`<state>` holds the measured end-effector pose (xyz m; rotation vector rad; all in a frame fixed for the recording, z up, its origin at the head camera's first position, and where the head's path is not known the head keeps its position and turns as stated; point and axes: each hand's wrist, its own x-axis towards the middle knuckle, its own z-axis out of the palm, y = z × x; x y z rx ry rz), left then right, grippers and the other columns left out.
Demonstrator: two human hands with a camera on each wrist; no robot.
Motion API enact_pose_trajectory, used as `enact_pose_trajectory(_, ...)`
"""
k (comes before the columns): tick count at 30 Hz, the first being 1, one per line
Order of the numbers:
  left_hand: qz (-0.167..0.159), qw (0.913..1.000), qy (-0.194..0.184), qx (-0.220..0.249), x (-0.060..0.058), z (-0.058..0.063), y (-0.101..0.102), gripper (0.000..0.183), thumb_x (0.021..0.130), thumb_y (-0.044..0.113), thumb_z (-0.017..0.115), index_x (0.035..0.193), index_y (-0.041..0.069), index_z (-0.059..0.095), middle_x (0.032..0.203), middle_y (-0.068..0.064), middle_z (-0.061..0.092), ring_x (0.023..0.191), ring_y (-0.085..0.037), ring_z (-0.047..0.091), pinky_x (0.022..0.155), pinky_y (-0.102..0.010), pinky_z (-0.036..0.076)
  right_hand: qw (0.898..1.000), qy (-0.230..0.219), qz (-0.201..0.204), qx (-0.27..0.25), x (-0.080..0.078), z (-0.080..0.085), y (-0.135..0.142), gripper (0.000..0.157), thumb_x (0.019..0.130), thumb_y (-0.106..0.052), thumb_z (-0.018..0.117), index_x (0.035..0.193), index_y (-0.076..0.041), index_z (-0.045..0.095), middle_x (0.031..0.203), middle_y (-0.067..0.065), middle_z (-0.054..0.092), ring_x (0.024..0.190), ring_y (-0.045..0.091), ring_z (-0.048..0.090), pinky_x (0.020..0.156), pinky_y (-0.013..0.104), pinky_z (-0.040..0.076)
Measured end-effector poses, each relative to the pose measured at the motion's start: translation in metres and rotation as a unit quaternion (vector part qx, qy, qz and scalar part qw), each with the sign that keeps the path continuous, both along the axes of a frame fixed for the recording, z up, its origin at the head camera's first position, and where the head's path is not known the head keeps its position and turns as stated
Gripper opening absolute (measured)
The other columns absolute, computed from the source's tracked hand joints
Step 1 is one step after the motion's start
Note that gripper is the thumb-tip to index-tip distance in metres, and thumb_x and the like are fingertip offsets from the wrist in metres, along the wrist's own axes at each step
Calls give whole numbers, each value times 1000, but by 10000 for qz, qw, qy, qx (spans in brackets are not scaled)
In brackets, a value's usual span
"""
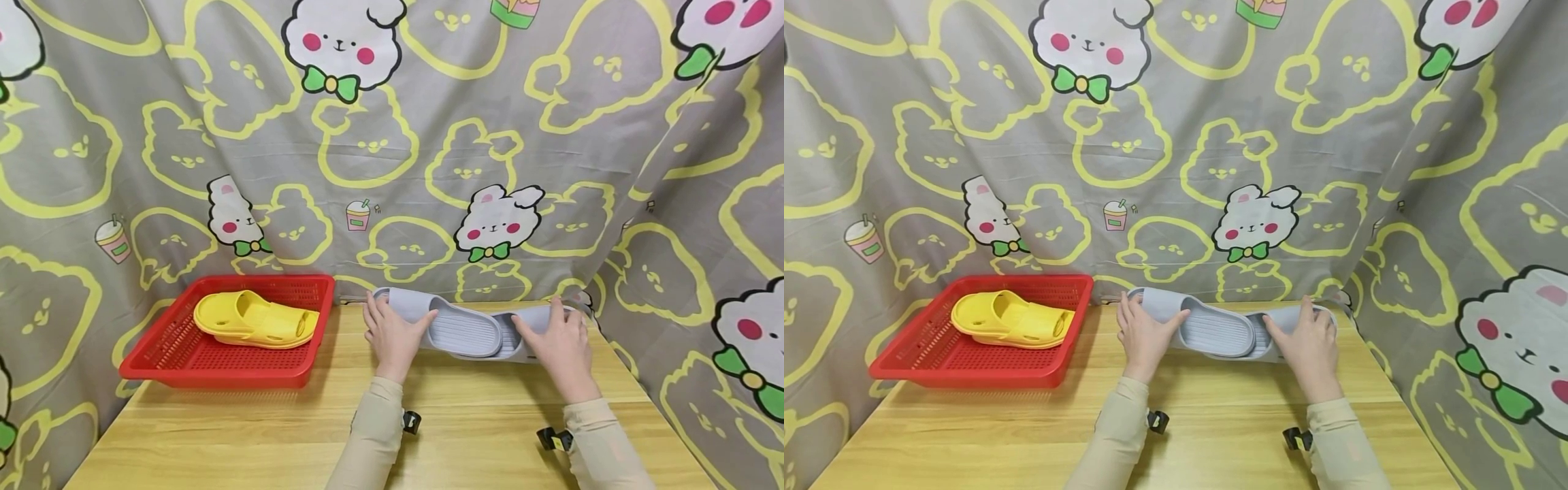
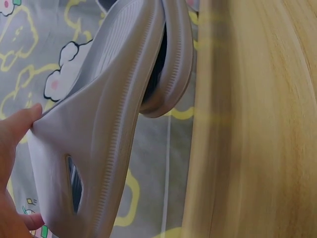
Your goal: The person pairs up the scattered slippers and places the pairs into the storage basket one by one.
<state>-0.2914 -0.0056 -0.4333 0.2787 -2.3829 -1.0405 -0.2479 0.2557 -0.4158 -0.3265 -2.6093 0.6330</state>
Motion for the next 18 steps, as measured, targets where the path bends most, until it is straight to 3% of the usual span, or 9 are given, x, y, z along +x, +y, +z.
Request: enact_pose_trajectory(18, 36, 9996, -277, 82, 1, -2, 6, 111, 58, 77, 74, 135, 5, 41, 160, -19, 18, 146, -37, 20, 90, -58, 38, 9997, 147, 158, 89, 0, -2, -6, 93, 86, -62, 60, 146, 3, 31, 125, 43, 39, 113, 61, 41, 84, 70, 42)
